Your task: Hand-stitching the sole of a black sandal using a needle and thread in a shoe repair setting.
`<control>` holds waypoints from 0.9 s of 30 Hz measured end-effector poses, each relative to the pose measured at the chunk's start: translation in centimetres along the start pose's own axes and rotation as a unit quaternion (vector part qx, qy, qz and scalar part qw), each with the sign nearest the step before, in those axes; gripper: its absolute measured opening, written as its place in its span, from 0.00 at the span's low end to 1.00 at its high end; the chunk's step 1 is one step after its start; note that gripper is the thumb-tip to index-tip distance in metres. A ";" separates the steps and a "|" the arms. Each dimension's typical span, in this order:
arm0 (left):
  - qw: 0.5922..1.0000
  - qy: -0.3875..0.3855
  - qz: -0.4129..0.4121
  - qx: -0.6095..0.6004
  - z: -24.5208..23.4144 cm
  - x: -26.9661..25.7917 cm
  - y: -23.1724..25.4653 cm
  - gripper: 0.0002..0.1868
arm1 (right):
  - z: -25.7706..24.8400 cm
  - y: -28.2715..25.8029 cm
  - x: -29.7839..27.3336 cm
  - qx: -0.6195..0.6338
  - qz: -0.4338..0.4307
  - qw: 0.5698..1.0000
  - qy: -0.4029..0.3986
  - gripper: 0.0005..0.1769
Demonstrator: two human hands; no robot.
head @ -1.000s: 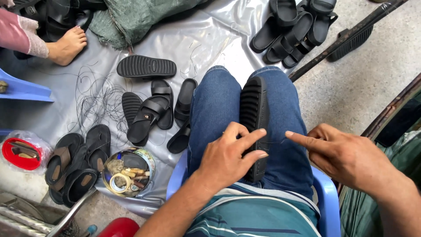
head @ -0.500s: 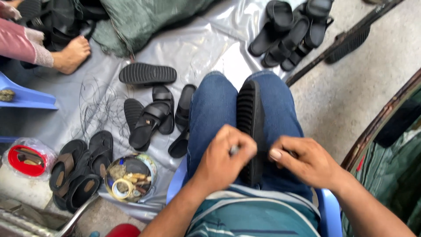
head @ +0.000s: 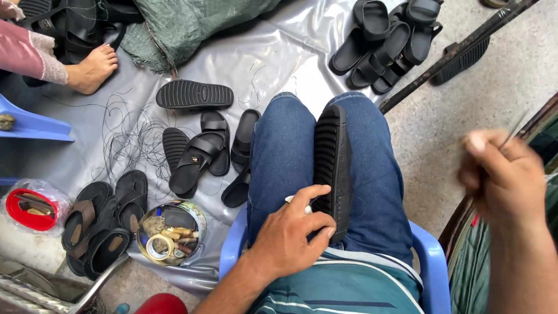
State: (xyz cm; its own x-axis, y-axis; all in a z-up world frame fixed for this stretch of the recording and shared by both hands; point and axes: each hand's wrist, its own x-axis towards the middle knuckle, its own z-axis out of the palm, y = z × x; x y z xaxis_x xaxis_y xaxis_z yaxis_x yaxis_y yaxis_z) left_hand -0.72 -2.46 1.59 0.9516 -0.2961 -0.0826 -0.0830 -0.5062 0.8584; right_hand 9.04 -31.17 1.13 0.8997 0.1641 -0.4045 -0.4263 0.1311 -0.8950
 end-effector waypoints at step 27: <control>0.999 0.035 -0.030 0.010 0.6 2.0 -4.0 0.20 | 7.3 3.9 0.5 -0.287 -0.177 0.934 -0.118 0.08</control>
State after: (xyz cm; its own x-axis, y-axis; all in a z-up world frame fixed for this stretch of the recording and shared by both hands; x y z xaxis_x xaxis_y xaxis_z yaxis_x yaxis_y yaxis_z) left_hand 1.36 -1.47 -2.32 0.9731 -0.2087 -0.0973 -0.0309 -0.5371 0.8429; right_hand 7.15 -23.46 -1.24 0.9003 0.4294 -0.0716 0.0755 -0.3161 -0.9457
